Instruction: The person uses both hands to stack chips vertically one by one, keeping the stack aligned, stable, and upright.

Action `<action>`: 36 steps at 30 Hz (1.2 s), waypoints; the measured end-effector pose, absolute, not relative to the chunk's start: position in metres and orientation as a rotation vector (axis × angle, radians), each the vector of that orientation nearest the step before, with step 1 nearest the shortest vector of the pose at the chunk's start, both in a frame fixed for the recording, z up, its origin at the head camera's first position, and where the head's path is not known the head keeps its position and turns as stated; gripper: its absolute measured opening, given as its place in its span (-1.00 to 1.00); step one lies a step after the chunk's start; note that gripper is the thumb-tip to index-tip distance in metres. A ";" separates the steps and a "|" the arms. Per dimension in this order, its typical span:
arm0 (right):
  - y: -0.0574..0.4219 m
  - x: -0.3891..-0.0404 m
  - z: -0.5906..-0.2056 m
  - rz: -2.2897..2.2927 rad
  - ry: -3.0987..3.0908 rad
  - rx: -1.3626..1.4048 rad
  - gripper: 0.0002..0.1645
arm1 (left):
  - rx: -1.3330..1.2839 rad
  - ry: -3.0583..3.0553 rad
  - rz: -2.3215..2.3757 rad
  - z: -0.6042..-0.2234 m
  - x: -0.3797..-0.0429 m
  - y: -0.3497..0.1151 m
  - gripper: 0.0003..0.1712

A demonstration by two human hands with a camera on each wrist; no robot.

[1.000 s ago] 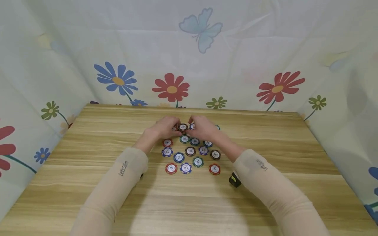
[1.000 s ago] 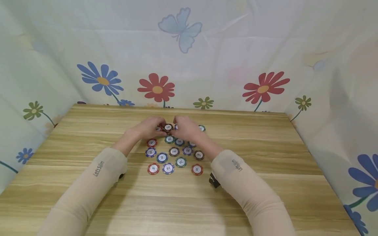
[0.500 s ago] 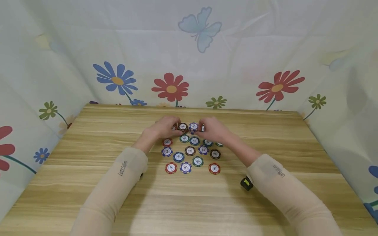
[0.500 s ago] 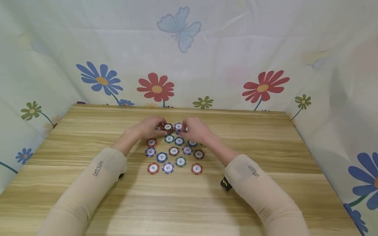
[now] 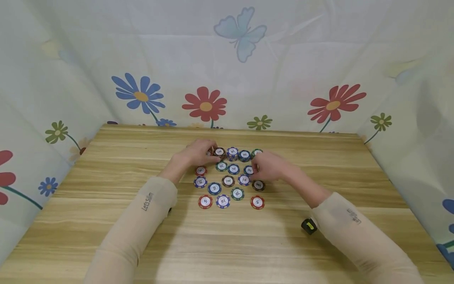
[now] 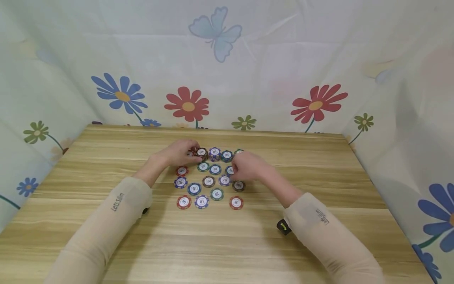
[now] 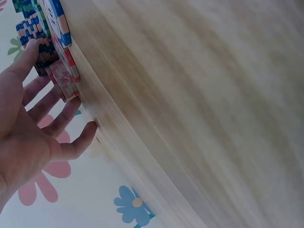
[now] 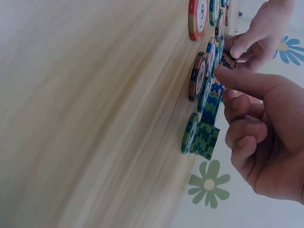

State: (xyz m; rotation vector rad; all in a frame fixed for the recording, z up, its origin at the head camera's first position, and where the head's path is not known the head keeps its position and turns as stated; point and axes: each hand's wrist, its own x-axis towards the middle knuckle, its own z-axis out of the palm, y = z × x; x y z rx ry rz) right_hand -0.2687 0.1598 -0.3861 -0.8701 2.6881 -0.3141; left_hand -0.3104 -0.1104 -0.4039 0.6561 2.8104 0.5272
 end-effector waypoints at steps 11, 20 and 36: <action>0.177 -0.261 -0.387 -0.343 2.579 -0.735 -0.67 | 0.653 2.821 0.500 -0.406 -0.311 -0.110 -0.43; 0.185 -0.258 -0.387 -0.377 2.586 -0.716 -0.73 | 0.657 2.820 0.502 -0.406 -0.311 -0.110 -0.43; 0.198 -0.259 -0.386 -0.400 2.496 -0.775 -0.63 | 0.645 2.809 0.535 -0.404 -0.311 -0.110 -0.44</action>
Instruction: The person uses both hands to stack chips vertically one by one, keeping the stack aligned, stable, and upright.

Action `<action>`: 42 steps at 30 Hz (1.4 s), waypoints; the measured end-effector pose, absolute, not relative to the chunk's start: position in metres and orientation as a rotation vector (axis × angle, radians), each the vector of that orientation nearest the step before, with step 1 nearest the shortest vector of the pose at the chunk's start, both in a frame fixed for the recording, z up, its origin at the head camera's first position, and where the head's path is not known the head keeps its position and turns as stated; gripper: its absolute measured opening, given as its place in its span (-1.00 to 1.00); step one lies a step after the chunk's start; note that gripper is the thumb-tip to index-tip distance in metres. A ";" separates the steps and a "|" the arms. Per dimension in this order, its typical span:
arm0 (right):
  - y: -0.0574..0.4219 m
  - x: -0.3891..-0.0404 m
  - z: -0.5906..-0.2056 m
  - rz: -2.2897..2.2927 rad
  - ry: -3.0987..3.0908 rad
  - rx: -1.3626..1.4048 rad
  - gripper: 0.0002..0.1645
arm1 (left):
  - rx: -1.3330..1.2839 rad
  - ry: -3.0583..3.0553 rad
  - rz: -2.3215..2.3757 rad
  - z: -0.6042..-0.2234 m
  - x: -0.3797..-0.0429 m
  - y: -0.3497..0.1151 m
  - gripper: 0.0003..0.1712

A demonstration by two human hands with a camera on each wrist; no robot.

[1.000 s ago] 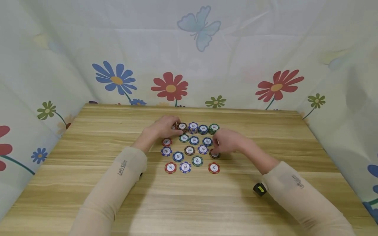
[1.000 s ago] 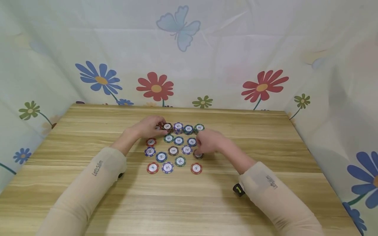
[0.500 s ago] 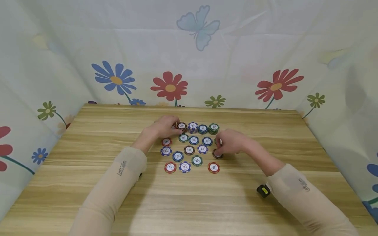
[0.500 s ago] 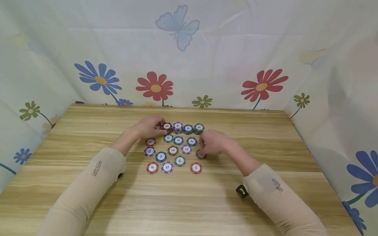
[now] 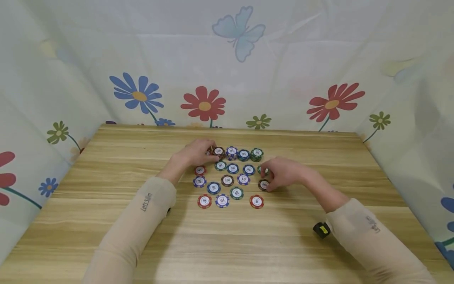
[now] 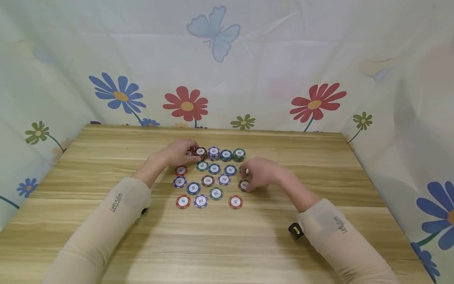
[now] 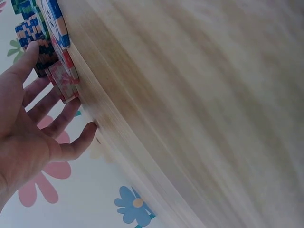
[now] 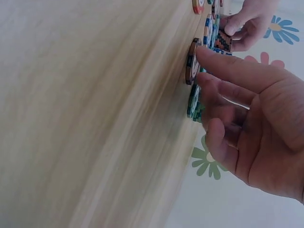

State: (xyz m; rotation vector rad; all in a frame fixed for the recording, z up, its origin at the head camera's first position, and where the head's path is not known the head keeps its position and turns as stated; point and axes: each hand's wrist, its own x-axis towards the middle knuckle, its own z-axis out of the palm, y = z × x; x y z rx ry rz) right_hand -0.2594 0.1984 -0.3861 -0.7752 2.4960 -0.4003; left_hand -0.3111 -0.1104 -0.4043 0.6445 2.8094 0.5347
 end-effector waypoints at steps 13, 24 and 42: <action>0.202 -0.258 -0.387 -0.359 2.519 -0.886 -0.62 | 0.655 2.797 0.521 -0.402 -0.311 -0.111 -0.44; 0.203 -0.257 -0.392 -0.271 2.573 -0.968 -0.62 | 0.658 2.790 0.533 -0.401 -0.315 -0.115 -0.42; 0.207 -0.252 -0.393 -0.163 2.636 -1.186 -0.64 | 0.671 2.794 0.514 -0.404 -0.315 -0.114 -0.43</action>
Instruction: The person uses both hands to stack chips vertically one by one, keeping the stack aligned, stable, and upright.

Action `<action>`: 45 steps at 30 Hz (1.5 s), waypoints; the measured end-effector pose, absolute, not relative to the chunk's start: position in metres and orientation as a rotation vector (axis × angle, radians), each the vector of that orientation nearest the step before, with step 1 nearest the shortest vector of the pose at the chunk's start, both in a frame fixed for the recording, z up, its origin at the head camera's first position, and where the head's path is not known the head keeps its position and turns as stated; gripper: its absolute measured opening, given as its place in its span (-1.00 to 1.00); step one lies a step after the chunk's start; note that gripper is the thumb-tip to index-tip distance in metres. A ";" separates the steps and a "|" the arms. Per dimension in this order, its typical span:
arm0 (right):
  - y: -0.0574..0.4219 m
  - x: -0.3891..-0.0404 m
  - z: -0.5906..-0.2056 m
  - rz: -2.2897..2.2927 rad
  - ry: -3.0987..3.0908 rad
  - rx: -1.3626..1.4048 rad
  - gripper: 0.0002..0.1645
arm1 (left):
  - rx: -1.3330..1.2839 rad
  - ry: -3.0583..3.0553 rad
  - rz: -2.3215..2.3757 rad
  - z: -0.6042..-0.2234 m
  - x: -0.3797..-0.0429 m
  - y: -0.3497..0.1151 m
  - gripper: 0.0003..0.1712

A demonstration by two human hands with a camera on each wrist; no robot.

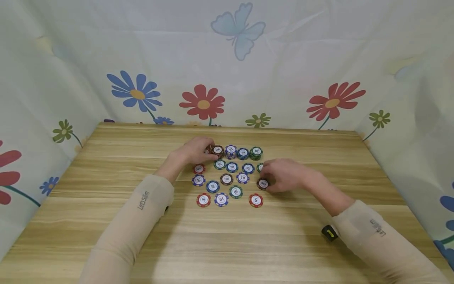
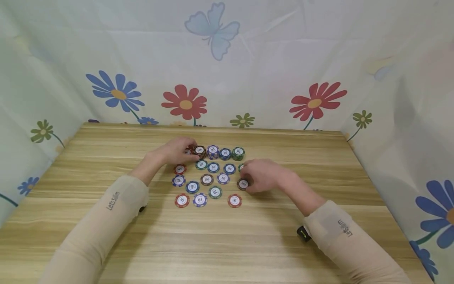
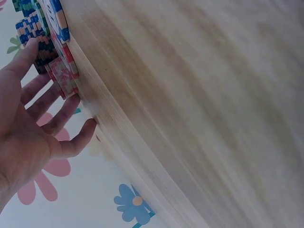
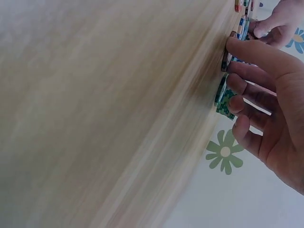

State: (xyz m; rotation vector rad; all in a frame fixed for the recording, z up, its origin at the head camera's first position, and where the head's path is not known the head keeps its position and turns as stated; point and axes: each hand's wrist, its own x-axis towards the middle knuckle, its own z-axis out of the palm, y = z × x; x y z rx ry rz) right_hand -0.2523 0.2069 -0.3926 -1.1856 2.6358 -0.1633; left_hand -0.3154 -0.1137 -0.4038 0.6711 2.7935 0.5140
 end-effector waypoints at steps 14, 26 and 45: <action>0.208 -0.255 -0.400 -0.175 2.710 -1.166 -0.62 | 0.678 2.790 0.519 -0.402 -0.315 -0.114 -0.48; 0.195 -0.262 -0.389 -0.364 2.860 -1.118 -0.55 | 0.693 2.797 0.498 -0.403 -0.315 -0.113 -0.48; 0.172 -0.271 -0.387 -0.546 2.946 -1.036 -0.57 | 0.699 2.801 0.491 -0.405 -0.316 -0.114 -0.48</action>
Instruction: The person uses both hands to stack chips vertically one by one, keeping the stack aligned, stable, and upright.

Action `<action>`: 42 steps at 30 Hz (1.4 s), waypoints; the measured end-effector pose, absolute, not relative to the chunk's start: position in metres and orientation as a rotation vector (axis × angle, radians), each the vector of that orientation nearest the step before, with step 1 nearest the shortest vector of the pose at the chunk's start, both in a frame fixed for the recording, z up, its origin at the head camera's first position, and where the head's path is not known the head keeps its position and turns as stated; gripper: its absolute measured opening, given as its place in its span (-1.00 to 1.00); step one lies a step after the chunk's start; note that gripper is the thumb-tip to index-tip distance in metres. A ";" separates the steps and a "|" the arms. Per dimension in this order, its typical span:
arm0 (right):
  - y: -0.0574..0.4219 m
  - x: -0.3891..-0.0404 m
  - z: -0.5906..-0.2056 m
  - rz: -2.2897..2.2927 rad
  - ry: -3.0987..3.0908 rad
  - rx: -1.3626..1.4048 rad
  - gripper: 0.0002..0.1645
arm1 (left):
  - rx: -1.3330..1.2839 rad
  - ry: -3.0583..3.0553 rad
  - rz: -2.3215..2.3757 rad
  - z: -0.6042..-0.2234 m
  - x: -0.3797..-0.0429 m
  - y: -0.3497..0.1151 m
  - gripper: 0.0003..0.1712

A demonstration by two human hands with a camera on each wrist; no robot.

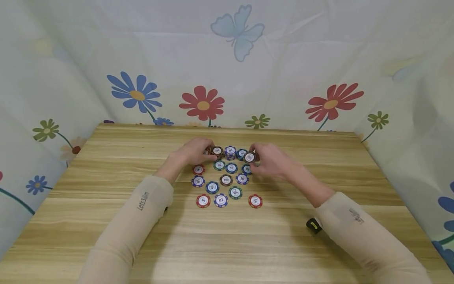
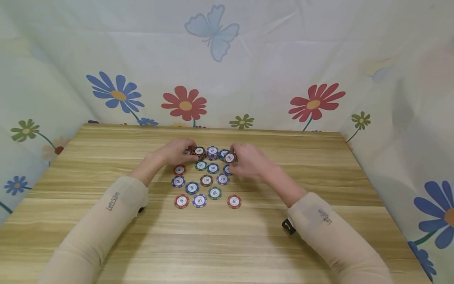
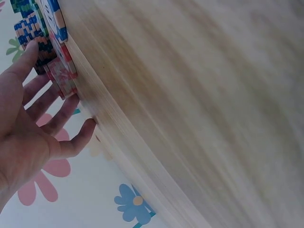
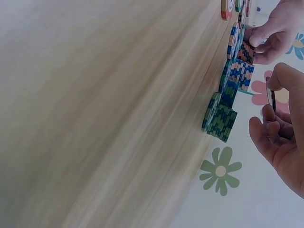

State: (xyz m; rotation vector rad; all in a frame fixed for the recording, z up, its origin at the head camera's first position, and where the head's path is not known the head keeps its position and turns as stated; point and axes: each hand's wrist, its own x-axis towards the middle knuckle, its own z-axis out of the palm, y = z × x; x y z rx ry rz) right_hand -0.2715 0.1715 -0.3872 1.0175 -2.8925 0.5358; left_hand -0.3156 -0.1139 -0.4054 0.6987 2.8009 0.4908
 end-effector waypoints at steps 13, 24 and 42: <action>0.153 -0.277 -0.387 0.399 -2.947 0.939 -0.47 | 0.713 2.812 0.498 -0.407 -0.315 -0.113 -0.49; 0.133 -0.282 -0.391 0.412 -2.977 0.882 -0.41 | 0.742 2.813 0.493 -0.406 -0.315 -0.113 -0.52; 0.112 -0.293 -0.393 0.479 -2.993 0.897 -0.45 | 0.718 2.813 0.522 -0.405 -0.314 -0.113 -0.54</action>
